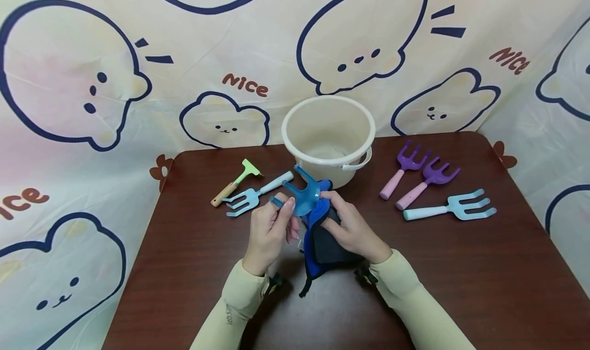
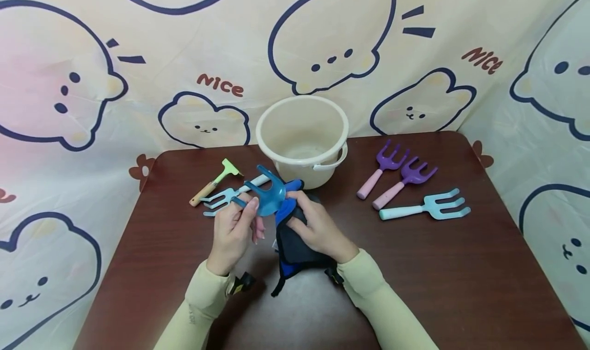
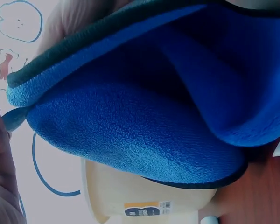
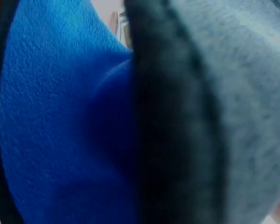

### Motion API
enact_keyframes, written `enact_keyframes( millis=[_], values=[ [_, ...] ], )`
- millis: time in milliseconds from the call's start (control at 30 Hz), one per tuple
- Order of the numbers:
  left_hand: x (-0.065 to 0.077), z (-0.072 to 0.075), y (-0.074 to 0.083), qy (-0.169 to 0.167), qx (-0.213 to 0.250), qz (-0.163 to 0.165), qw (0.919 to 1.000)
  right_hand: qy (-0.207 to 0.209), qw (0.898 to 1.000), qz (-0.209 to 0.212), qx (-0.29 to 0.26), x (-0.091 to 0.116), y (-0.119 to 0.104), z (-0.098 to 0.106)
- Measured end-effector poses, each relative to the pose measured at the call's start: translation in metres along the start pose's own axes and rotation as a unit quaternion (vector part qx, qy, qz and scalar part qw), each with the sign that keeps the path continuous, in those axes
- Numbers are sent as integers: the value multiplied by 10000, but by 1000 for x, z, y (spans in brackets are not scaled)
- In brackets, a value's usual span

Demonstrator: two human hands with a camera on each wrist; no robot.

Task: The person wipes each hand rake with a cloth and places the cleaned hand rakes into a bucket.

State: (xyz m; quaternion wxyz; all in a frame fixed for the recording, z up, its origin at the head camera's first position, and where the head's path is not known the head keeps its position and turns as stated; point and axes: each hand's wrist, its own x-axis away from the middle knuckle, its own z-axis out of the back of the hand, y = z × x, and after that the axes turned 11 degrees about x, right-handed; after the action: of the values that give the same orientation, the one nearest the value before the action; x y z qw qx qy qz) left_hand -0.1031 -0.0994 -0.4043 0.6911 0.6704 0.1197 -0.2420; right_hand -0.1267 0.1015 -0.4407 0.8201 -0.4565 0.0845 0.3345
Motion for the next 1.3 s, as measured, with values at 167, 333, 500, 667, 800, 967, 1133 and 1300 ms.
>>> enact_keyframes(
  millis=[167, 333, 500, 667, 800, 967, 1133, 1300],
  values=[
    [-1, 4, 1, 14, 10, -102, 9999, 57, 9998, 163, -21, -1, 0, -4],
    [-1, 9, 1, 44, 100, -51, 9999, 2, 9998, 184, -14, -2, 1, -8],
    [-3, 12, 1, 128, 128, 35, 9998, -74, 9997, 192, -143, -3, 2, -8],
    [-4, 14, 0, 226, 185, 101, 9995, -191, 9997, 49, -167, -2, 1, -7],
    [-2, 17, 0, 367, 329, 50, 9988, -294, 9990, -132, -294, 2, 1, -7],
    [-4, 21, 1, 573, 386, 91, 9976, -311, 9989, -20, -359, 2, 4, -7],
    [-13, 50, 4, 1792, 1310, 59, 9750, 293, 9995, -22, 147, 1, 23, 0],
    [-19, 91, 10, 2776, 2300, -783, 9295, 1105, 9923, -300, 470, 2, 35, 11]
  ],
)
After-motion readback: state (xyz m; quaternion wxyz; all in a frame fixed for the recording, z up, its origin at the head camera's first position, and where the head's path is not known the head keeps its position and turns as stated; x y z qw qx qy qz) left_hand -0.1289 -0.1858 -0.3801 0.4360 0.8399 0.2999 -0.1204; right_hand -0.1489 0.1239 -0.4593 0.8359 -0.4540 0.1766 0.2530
